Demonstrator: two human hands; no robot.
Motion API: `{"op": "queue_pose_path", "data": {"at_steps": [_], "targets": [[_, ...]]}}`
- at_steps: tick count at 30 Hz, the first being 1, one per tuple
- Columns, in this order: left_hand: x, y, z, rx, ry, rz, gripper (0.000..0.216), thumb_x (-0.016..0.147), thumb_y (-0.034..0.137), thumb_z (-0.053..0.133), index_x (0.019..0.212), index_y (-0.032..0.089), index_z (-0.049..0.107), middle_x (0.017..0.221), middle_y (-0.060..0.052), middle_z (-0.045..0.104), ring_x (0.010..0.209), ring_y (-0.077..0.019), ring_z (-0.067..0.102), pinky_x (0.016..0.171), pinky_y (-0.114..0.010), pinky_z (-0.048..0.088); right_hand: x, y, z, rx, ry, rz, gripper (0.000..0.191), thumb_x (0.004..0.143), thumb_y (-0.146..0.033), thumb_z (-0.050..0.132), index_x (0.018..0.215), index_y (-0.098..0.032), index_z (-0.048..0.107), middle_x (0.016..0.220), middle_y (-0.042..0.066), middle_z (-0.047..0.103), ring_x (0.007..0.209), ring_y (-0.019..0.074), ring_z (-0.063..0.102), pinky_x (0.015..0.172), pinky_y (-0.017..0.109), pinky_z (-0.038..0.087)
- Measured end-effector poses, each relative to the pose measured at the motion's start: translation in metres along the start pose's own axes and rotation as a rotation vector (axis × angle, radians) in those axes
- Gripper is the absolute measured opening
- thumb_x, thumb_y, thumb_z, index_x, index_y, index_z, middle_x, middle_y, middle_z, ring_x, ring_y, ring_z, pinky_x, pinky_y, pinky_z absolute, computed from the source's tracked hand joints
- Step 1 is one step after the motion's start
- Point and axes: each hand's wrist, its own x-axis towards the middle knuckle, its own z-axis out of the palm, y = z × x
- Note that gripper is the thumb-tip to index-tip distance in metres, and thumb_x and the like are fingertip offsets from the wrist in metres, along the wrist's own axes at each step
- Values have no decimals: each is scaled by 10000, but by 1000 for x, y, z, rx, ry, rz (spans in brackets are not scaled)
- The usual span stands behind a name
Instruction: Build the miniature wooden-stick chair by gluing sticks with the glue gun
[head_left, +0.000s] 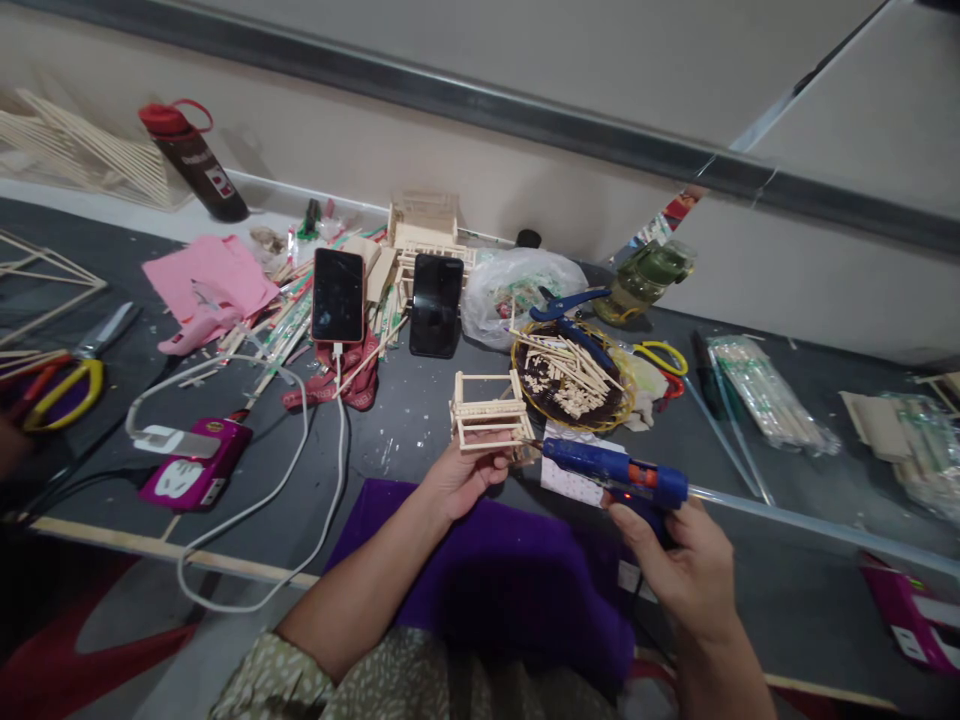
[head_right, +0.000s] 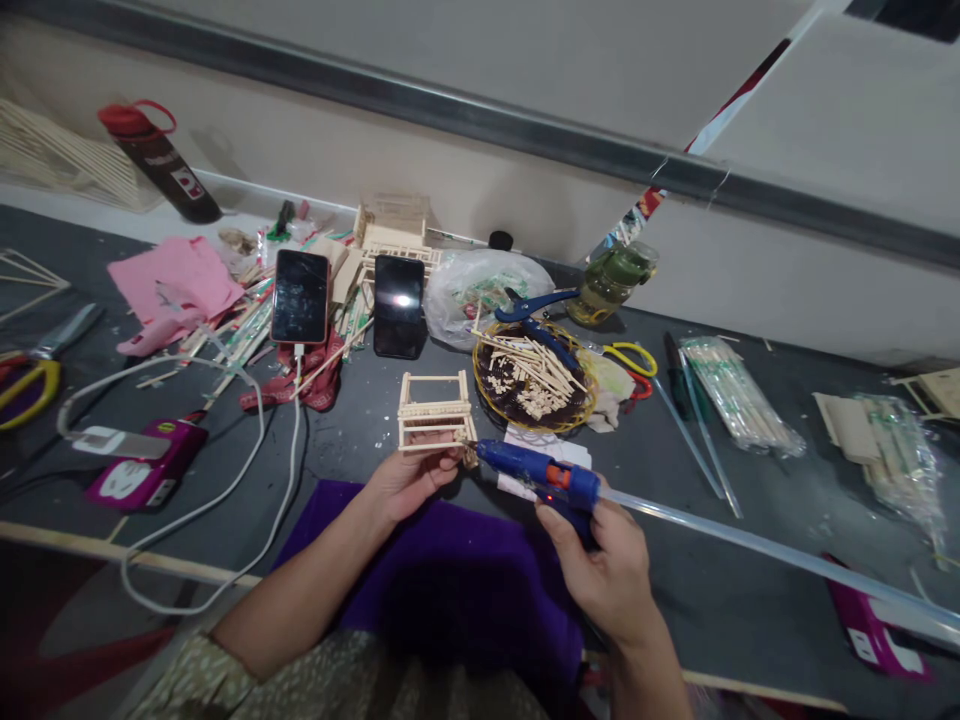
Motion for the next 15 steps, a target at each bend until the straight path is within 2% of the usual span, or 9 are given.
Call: {"op": "queue_pose_path", "data": {"at_steps": [8, 15], "targets": [[1, -1, -1, 7, -3, 5, 461, 523, 188, 937, 903, 128, 683, 714, 0, 635, 536, -37, 506, 451, -154, 332, -1, 2, 1, -24, 7, -18, 156, 897, -329, 661, 932, -197, 736, 860, 71, 782, 758, 237, 743, 767, 330, 599], [0, 0, -1, 6, 5, 1, 477, 511, 175, 939, 916, 140, 688, 706, 0, 632, 537, -42, 500, 457, -157, 323, 2, -1, 0, -37, 8, -33, 162, 899, -339, 659, 919, -196, 732, 823, 62, 776, 707, 233, 731, 761, 341, 596]]}}
